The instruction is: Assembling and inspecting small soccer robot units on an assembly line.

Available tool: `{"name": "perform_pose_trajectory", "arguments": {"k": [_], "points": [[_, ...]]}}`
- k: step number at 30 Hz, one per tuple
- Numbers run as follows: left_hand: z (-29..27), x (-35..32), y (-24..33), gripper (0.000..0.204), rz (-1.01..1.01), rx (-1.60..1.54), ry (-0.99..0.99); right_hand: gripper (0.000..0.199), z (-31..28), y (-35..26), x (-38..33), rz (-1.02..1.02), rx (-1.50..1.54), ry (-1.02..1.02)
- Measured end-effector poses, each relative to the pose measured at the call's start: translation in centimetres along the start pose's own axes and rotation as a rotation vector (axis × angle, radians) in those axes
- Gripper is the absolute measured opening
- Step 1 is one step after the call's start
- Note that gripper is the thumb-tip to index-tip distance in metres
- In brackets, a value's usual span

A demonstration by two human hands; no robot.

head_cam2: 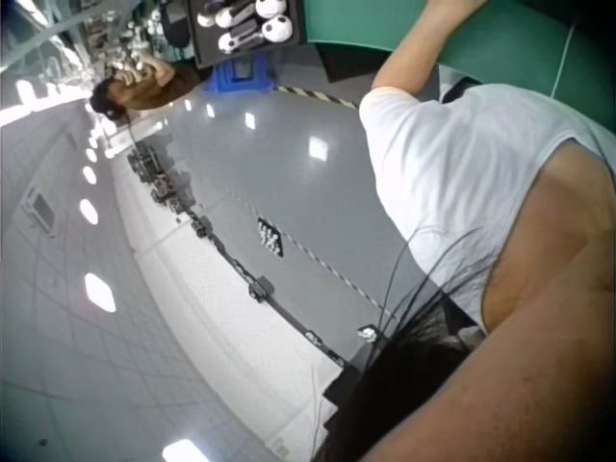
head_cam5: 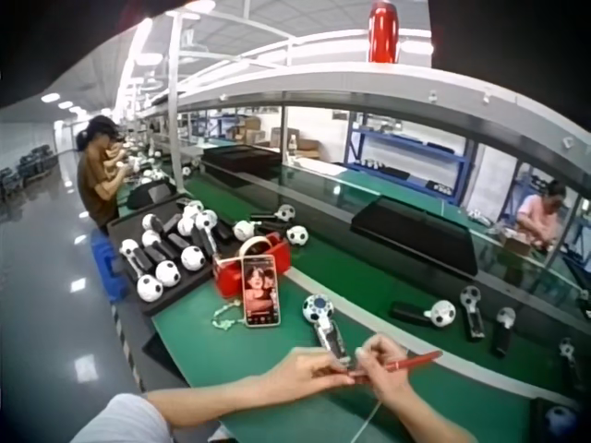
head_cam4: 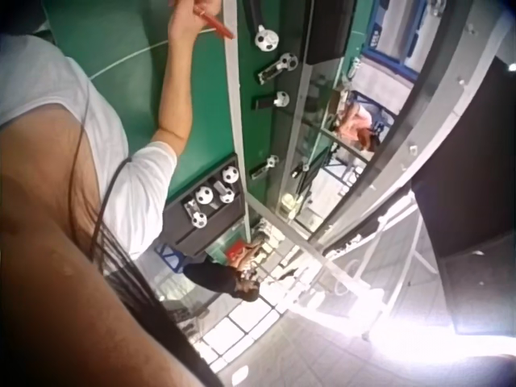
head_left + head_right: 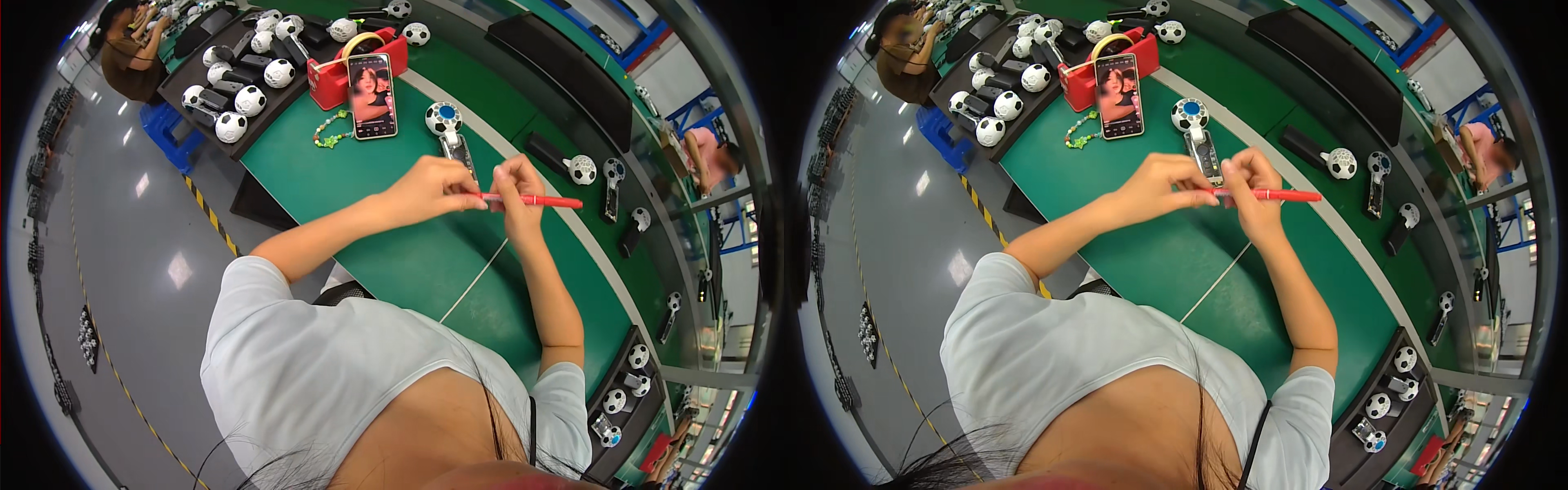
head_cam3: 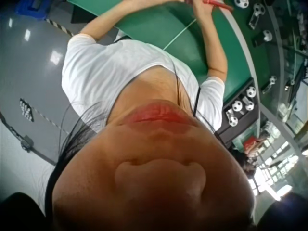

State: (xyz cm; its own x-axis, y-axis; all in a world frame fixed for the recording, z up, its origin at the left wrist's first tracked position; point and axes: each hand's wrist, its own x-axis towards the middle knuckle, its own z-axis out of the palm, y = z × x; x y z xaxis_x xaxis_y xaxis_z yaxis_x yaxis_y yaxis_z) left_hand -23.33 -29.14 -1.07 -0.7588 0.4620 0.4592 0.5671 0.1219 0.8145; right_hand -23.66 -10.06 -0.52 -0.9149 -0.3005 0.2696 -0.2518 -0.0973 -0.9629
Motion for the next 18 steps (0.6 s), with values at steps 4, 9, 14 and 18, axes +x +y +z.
{"name": "perform_pose_trajectory", "arguments": {"k": [4,9,14,18], "points": [[0.2,-1.8,1.1,0.017,-0.031,0.030,-0.176,0.015,-0.7,-1.5,-1.8,0.036,-0.147,-0.093],[-2.8,-4.1,-1.5,0.017,-0.449,-0.297,-0.540,0.024,-7.1,-4.3,-0.1,-0.291,0.268,0.057],[-1.7,-1.7,-6.4,0.018,0.039,0.267,-0.193,0.029,-5.6,5.6,1.9,0.077,0.296,0.069],[-0.9,-0.9,-8.5,0.023,0.216,0.599,-0.182,0.013,-3.2,8.9,2.4,0.179,0.226,0.121]]}}
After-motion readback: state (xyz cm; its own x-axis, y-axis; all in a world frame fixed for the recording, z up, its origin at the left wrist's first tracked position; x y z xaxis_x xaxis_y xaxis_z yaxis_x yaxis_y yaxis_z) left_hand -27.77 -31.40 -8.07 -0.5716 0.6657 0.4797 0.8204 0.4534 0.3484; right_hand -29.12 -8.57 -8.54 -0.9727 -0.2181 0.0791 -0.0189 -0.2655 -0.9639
